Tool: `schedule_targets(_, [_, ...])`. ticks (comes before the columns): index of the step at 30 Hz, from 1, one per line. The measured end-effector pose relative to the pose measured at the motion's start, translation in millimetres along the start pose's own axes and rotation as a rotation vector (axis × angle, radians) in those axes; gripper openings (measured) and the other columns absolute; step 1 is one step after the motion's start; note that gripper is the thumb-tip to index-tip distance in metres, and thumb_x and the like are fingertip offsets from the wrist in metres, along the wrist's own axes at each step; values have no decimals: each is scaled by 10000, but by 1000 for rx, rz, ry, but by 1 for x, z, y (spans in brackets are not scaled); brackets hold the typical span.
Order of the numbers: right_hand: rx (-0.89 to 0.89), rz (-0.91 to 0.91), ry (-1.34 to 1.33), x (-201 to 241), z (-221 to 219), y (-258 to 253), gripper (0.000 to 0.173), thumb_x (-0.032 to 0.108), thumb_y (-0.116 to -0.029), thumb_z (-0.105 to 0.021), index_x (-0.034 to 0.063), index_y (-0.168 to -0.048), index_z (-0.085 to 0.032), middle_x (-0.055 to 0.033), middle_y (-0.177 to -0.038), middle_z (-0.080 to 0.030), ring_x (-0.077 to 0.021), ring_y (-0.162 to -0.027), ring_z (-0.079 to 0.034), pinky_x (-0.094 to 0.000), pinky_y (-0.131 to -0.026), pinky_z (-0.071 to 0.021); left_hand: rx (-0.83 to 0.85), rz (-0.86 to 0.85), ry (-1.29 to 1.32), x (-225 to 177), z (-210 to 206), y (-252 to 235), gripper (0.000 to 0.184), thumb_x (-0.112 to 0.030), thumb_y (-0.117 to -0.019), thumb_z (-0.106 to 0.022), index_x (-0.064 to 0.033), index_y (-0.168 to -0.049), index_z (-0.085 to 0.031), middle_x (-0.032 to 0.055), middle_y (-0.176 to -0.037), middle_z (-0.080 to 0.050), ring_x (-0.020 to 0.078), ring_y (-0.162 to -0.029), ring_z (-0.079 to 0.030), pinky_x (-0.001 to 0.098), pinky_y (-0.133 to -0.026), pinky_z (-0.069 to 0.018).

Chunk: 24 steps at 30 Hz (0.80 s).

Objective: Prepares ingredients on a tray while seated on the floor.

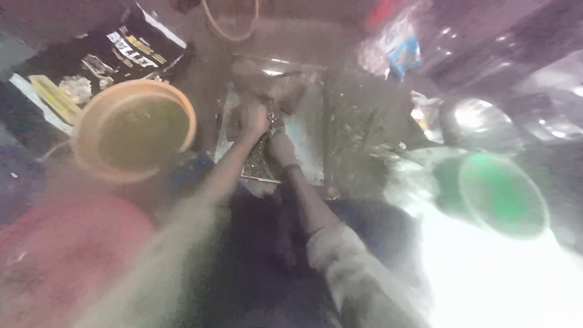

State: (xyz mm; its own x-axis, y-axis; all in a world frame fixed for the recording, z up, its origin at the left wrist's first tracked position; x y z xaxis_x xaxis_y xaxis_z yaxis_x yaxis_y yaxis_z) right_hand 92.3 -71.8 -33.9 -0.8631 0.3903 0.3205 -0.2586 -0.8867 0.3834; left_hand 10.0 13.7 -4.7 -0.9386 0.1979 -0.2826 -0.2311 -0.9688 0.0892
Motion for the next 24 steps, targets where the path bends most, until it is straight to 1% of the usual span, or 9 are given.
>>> schedule_targets(2, [-8,-37,-55,6,0,2,476,391,-1097,-432,-13,-1275,-610,-259,-1177,-686,-436,-1058,-698,-625,-833,-574,33,33,39,2,-1,-1,275,-242,-920,-691,-14,-1064,-742,226,-1177,-709,415,-1142,-674,640,-923,-548])
schedule_targets(4, [-46,-16,-192,-5,-9,17,455,413,-1091,-459,20,-1264,-609,-258,-1104,-688,-448,-980,-699,-634,-767,-575,24,36,51,5,-8,-5,273,-282,-928,-684,-46,-1044,-756,209,-1208,-702,403,-1165,-663,634,-932,-545])
schedule_targets(6, [-15,-35,-318,-18,-16,28,495,473,-1072,-480,50,-1308,-587,-236,-1113,-692,-429,-986,-700,-634,-793,-577,9,18,75,5,-9,-3,262,-281,-957,-660,-52,-1040,-757,202,-1195,-708,396,-1164,-664,622,-952,-542])
schedule_targets(8, [11,-83,-395,-24,-17,36,580,546,-1070,-454,40,-1331,-567,-248,-1119,-691,-436,-1002,-695,-641,-817,-563,20,-4,84,6,-5,2,249,-265,-967,-652,-66,-1070,-761,191,-1201,-713,384,-1175,-664,606,-975,-537])
schedule_targets(10, [7,-82,-409,-28,-19,37,589,548,-1074,-443,33,-1338,-554,-254,-1090,-689,-430,-974,-699,-634,-803,-568,47,-4,88,4,4,4,246,-261,-968,-661,-60,-1068,-762,190,-1202,-713,380,-1178,-663,602,-986,-533])
schedule_targets(13, [1,-60,-353,-30,-21,38,495,464,-1085,-461,51,-1347,-535,-248,-1069,-688,-428,-945,-703,-629,-771,-574,81,35,96,2,15,9,282,-296,-966,-670,-72,-1117,-751,184,-1220,-711,373,-1185,-666,599,-984,-535])
schedule_targets(19, [2,-61,-385,-28,-7,55,493,455,-1099,-443,32,-1333,-537,-256,-1050,-686,-445,-945,-696,-628,-778,-564,81,106,150,3,24,18,358,-246,-864,-747,-16,-1137,-722,222,-1224,-693,400,-1168,-664,634,-956,-535])
schedule_targets(22, [-3,-80,-376,-32,-12,53,490,464,-1094,-439,54,-1342,-542,-253,-1085,-686,-447,-971,-696,-639,-784,-566,128,125,125,-1,31,25,375,-253,-872,-745,5,-1141,-704,224,-1229,-687,394,-1170,-663,627,-954,-534])
schedule_targets(24, [9,-90,-362,-33,-13,54,518,489,-1096,-420,57,-1353,-545,-257,-1098,-690,-449,-991,-697,-646,-797,-562,135,112,90,-2,30,25,372,-269,-891,-732,-12,-1160,-711,217,-1235,-692,390,-1176,-664,625,-964,-533])
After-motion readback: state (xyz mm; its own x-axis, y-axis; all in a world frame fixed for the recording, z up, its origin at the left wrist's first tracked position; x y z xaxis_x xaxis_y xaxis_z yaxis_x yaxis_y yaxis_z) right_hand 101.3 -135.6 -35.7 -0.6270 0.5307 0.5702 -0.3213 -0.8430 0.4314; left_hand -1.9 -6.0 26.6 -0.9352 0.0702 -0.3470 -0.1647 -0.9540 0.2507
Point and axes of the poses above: each hand's wrist, its own y-axis away from the middle knuckle, its own z-axis out of the back of the hand, x = y × z, the point moved 1 cm from there along -y, towards the middle knuckle
